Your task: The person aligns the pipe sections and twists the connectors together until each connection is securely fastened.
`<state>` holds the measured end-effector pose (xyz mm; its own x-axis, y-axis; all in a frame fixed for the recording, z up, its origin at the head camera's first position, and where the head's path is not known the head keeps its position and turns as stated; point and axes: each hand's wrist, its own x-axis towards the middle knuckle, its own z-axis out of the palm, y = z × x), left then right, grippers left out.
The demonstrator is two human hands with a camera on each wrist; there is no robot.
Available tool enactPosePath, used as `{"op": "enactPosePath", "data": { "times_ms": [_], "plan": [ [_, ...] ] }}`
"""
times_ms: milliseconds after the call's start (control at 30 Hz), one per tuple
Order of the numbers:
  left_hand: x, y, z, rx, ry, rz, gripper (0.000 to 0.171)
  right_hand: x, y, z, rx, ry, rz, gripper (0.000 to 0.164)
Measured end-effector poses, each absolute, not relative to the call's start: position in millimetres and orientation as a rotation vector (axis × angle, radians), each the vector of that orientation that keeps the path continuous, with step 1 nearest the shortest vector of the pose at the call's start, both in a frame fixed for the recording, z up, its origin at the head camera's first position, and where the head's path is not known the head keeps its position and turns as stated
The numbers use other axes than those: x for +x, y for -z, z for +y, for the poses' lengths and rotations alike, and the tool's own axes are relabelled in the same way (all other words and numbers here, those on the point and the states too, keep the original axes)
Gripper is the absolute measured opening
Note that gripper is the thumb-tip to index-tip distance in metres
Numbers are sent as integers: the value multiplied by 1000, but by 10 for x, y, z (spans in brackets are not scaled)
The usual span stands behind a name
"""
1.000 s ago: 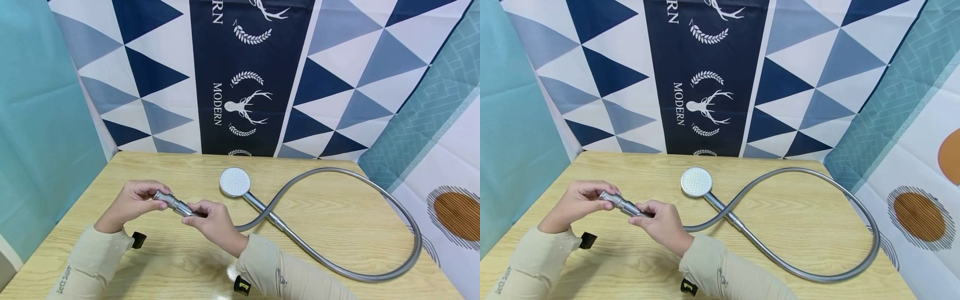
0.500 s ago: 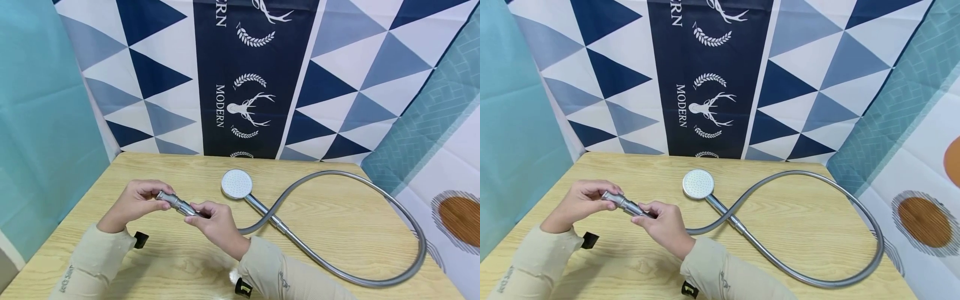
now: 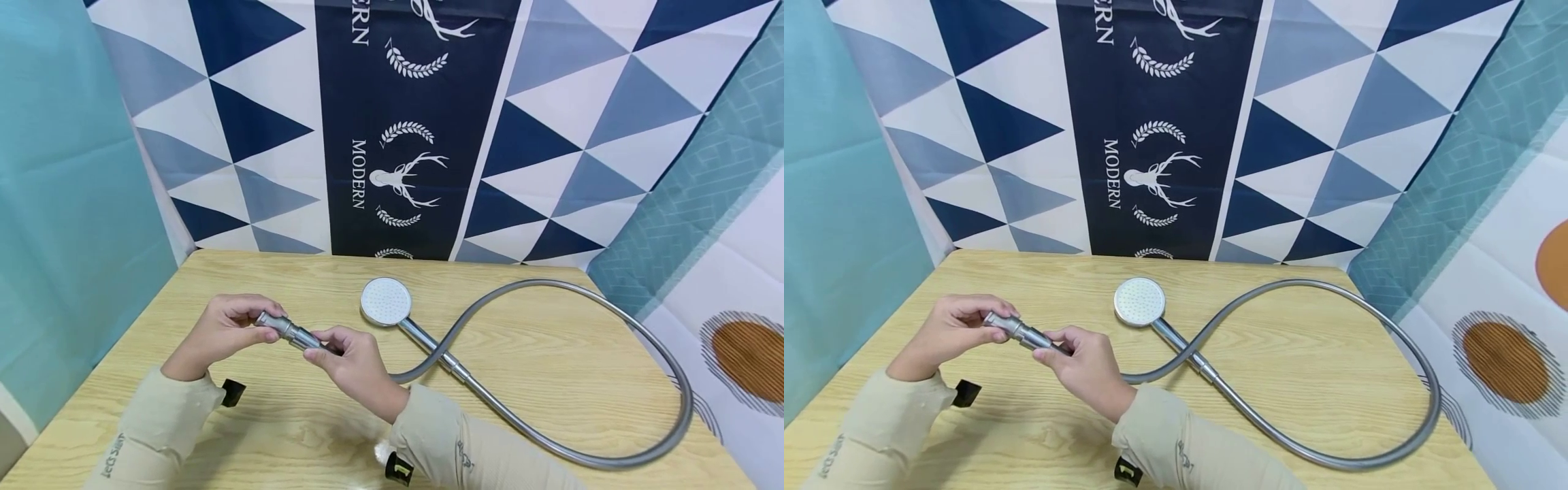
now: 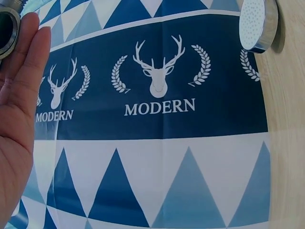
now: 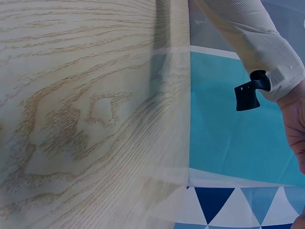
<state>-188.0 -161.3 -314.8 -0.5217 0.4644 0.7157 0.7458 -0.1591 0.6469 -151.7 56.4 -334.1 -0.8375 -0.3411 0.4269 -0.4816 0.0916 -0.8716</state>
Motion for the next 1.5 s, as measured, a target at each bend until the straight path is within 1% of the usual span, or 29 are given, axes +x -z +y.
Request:
{"op": "enactPosePath", "data": {
  "times_ms": [333,600,767,967,1100,1167,1333,1500],
  "plan": [
    [-1886,3144,-1624,-1407,1714,-1884,20,-1501,3321,563,857,-1816,-2325,16],
    [-1899,3149,-1622,-1423,1704,-1863,24,-1514,3325,558,845,-1877,-2370,19],
    [-1906,3143,-1621,-1411,1693,-1867,23,-1517,3320,556,829,-1962,-2367,27],
    [-1921,3153,-1627,-1444,1744,-1837,22,-1521,3340,548,867,-1989,-2269,13],
    [-1918,3150,-1626,-1440,1752,-1852,21,-1523,3348,558,838,-2051,-2219,10],
    [-1911,3151,-1625,-1432,1747,-1871,20,-1521,3353,564,829,-2077,-2225,13],
    [-1893,3156,-1601,-1436,1747,-1880,16,-1500,3349,590,832,-2034,-2296,26],
    [-1898,3151,-1556,-1447,1744,-1850,17,-1496,3333,617,791,-2018,-2284,23]
  ]
}}
